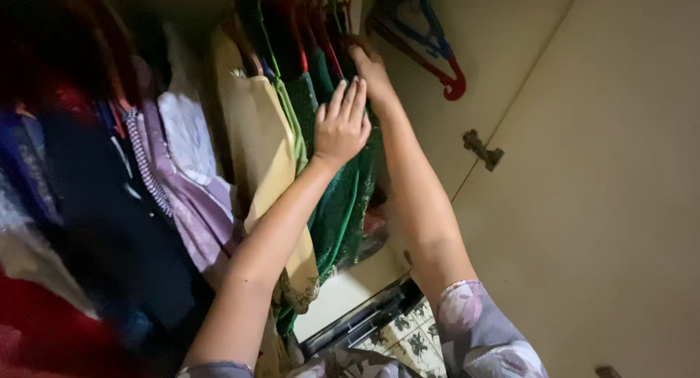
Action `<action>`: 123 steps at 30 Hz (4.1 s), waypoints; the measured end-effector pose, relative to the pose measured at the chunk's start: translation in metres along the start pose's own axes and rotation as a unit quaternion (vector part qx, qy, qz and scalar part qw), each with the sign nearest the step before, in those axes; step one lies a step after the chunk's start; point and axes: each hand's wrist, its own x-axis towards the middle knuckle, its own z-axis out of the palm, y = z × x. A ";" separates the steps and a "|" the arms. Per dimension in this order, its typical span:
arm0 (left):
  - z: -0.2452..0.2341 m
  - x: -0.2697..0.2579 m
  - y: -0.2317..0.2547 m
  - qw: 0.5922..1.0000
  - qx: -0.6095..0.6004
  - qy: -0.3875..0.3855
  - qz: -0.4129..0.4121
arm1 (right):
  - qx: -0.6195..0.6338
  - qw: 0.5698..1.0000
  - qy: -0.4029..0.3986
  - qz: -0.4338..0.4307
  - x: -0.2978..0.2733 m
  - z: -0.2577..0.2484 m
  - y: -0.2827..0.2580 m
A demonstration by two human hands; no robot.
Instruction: The person opens a mirrored wardrobe and removes multiple garments from hangers one by one, placing them on a nearby bed. The items include various colored dresses and tops.
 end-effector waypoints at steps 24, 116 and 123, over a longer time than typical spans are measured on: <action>0.010 0.000 0.010 0.998 -0.044 0.023 0.028 | -0.172 0.974 -0.037 -0.145 -0.070 -0.079 -0.127; -0.756 -0.521 0.725 0.210 -0.669 -0.544 0.462 | -0.368 0.377 0.815 0.240 -1.449 -0.068 -0.519; -0.646 -0.507 0.706 0.124 -0.742 -0.588 0.296 | -0.349 0.615 0.665 0.241 -1.298 -0.129 -0.424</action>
